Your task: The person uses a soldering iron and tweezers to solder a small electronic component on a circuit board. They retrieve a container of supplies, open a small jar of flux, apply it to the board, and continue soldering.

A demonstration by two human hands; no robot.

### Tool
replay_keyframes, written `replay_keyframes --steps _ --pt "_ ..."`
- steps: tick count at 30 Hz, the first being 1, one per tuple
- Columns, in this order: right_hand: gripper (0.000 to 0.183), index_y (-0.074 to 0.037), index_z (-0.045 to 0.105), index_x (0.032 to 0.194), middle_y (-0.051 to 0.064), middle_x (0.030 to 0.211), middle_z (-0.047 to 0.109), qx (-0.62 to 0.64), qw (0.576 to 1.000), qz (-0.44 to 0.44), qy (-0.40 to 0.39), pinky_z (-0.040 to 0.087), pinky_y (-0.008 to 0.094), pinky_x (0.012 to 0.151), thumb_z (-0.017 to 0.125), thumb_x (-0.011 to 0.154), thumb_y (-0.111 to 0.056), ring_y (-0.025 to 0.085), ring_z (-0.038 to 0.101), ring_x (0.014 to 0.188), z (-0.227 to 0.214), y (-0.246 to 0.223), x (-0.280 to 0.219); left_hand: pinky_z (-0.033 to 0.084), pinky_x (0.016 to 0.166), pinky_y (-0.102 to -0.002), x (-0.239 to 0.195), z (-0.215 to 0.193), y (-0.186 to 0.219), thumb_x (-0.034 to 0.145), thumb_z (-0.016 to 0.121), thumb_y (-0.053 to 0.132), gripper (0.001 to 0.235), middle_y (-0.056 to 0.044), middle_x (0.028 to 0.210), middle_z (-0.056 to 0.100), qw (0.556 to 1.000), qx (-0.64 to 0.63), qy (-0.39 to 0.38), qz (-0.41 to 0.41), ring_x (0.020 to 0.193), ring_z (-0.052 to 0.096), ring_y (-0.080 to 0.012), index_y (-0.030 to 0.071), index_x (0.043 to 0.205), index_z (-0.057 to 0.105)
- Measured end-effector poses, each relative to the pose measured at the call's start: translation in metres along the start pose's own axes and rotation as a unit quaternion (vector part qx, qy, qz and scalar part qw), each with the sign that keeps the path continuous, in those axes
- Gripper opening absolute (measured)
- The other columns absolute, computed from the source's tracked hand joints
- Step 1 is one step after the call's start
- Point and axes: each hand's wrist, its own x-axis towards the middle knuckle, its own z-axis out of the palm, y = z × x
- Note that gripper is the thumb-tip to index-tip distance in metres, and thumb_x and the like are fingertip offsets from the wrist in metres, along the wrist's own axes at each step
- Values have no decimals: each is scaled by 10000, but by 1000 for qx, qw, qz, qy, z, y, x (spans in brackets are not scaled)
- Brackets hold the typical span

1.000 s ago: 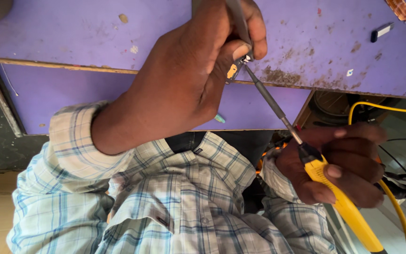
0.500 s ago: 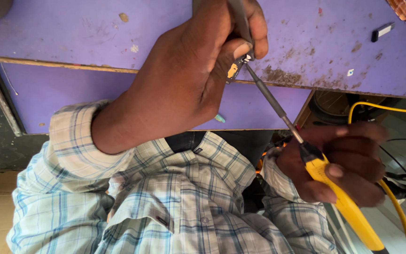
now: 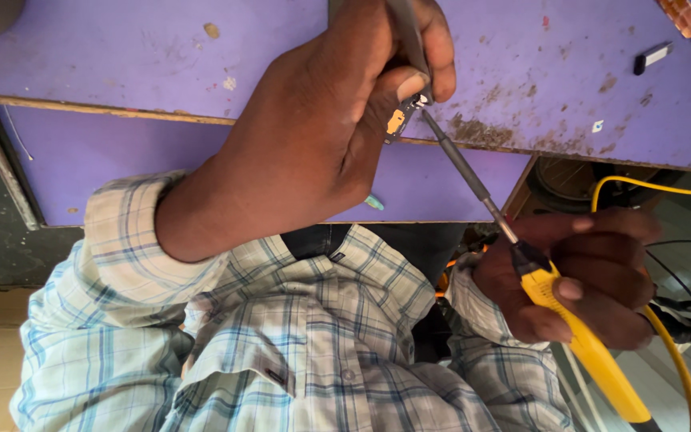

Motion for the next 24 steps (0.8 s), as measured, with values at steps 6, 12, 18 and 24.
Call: replay_keyframes --steps 6,12,18,24 --pt "352 -109 471 899 -9 703 307 -7 999 8 44 345 395 733 537 1048 -420 142 256 572 7 0 -5 487 808 -228 0 1 1 1139 383 -232 271 -99 1173 545 1000 19 -1 7 880 552 -120 4 1256 320" --pt "329 -110 469 917 -16 682 327 -12 1000 -1 7 346 390 714 527 1060 -401 136 265 555 5 2 -2 492 798 -228 2 0 1 1130 396 -234 265 -107 1150 550 1000 23 -1 12 872 564 -124 7 1218 325" --pt "330 -114 474 908 -10 693 313 -5 1000 19 11 338 392 718 537 1043 -409 139 252 557 4 -4 1 510 830 -222 5 0 6 1142 391 -226 263 -100 1158 554 1000 18 2 3 910 585 -119 7 1243 326" --pt "357 -129 395 899 -10 733 340 -80 995 32 46 356 410 710 521 1041 -432 148 243 561 -4 -10 1 544 849 -272 2 3 12 1115 430 -204 227 -127 1094 599 999 19 10 -41 944 638 -163 0 1208 394"
